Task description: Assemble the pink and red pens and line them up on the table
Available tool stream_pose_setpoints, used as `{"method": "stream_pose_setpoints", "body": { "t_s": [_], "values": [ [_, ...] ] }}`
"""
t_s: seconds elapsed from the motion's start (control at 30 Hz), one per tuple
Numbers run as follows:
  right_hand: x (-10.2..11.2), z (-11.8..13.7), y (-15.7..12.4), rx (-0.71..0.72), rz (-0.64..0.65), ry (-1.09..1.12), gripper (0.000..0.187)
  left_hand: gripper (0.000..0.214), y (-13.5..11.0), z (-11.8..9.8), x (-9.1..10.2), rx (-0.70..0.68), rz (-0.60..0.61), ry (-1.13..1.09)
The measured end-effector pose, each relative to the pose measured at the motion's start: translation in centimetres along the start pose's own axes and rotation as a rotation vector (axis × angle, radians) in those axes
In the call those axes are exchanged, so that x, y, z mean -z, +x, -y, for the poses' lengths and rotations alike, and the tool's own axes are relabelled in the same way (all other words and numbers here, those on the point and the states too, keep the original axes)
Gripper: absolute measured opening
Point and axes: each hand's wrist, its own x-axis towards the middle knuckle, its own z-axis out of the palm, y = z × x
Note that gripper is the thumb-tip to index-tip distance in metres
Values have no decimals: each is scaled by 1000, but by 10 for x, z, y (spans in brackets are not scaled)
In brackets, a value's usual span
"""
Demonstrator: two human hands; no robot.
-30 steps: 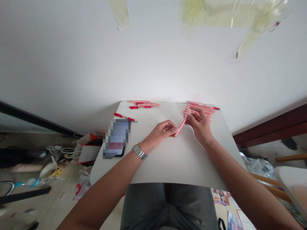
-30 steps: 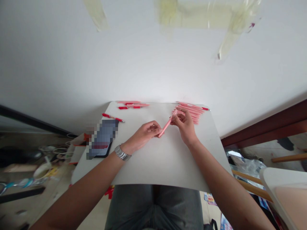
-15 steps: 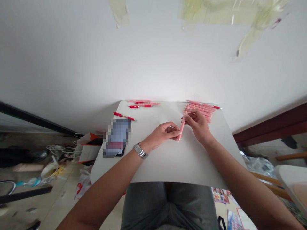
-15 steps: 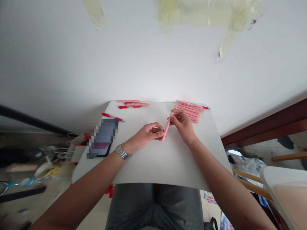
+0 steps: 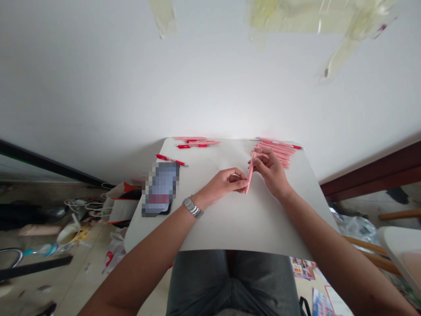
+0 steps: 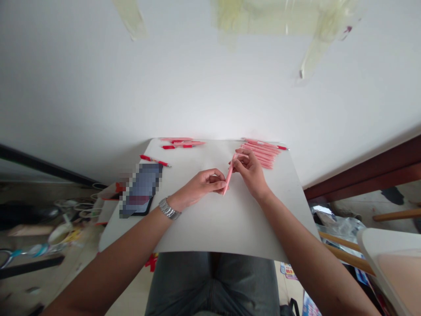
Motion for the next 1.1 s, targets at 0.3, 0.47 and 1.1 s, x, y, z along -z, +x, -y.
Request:
{"method": "stream_pose_setpoints", "body": {
  "t_s": [0.3, 0.47, 1.1],
  "values": [
    [0, -1, 1, 11, -12, -16, 45, 35, 1, 2, 1, -7, 10, 9],
    [1, 1, 0, 11, -9, -16, 41, 34, 1, 2, 1, -8, 10, 18],
    [-1, 2, -1, 32, -16, 0, 49, 36, 1, 2, 1, -7, 26, 6]
  ]
}}
